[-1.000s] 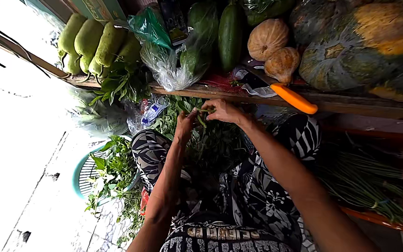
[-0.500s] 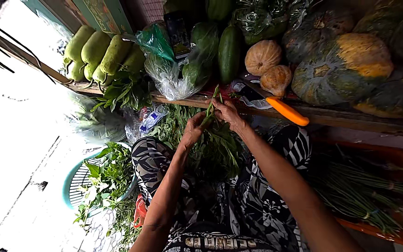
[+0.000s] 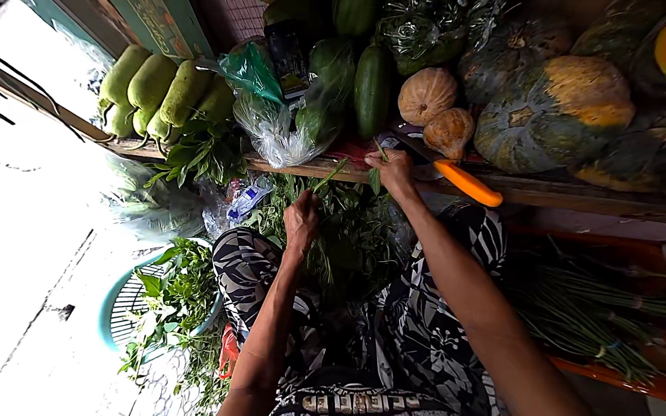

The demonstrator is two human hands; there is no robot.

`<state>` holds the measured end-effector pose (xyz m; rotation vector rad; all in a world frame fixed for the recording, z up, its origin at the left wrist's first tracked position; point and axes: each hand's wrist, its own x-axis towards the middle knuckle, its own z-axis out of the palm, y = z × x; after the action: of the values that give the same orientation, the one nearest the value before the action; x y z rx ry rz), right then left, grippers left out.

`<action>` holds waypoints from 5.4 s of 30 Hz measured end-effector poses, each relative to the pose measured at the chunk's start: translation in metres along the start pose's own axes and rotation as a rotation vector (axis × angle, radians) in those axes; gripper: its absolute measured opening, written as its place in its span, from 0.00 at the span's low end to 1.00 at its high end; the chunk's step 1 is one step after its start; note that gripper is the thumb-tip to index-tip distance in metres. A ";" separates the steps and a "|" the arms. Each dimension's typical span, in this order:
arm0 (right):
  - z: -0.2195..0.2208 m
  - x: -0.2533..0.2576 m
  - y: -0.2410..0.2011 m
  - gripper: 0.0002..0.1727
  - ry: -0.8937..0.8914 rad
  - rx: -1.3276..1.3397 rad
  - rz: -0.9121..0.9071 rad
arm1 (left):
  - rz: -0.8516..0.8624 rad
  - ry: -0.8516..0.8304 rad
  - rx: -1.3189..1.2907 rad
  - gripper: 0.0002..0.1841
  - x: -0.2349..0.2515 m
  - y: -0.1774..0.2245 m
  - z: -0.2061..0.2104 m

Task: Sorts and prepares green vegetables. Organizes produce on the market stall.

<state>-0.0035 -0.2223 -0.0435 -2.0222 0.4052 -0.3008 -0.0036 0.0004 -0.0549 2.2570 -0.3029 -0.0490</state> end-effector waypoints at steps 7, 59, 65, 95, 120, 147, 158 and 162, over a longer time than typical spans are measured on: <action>0.005 -0.008 -0.011 0.20 -0.219 0.502 0.233 | -0.084 -0.001 -0.373 0.20 0.012 -0.009 -0.007; -0.013 -0.001 -0.008 0.11 -0.040 0.704 0.082 | -0.088 -0.747 0.571 0.20 -0.024 -0.112 0.132; -0.017 0.001 -0.009 0.13 0.004 0.736 0.174 | -0.484 -0.287 -0.266 0.19 0.006 -0.063 0.044; 0.024 -0.014 -0.002 0.12 -0.531 0.398 0.175 | -0.032 -0.086 -0.578 0.09 -0.011 -0.035 0.017; 0.008 -0.008 -0.002 0.11 -0.323 0.431 -0.147 | 0.118 -0.197 -0.106 0.09 0.000 -0.013 -0.002; 0.010 -0.011 -0.013 0.19 -0.455 0.003 -0.048 | 0.439 -0.393 0.530 0.15 0.005 0.002 0.021; 0.009 -0.010 -0.015 0.20 -0.493 -0.055 -0.025 | 0.492 -0.500 0.668 0.17 -0.002 -0.002 0.026; 0.009 -0.009 -0.015 0.19 -0.493 -0.048 -0.032 | 0.607 -0.414 0.617 0.15 -0.006 -0.009 0.028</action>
<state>-0.0063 -0.2054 -0.0349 -2.0660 0.0701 0.1921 -0.0112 -0.0134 -0.0805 2.6336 -1.3681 -0.1144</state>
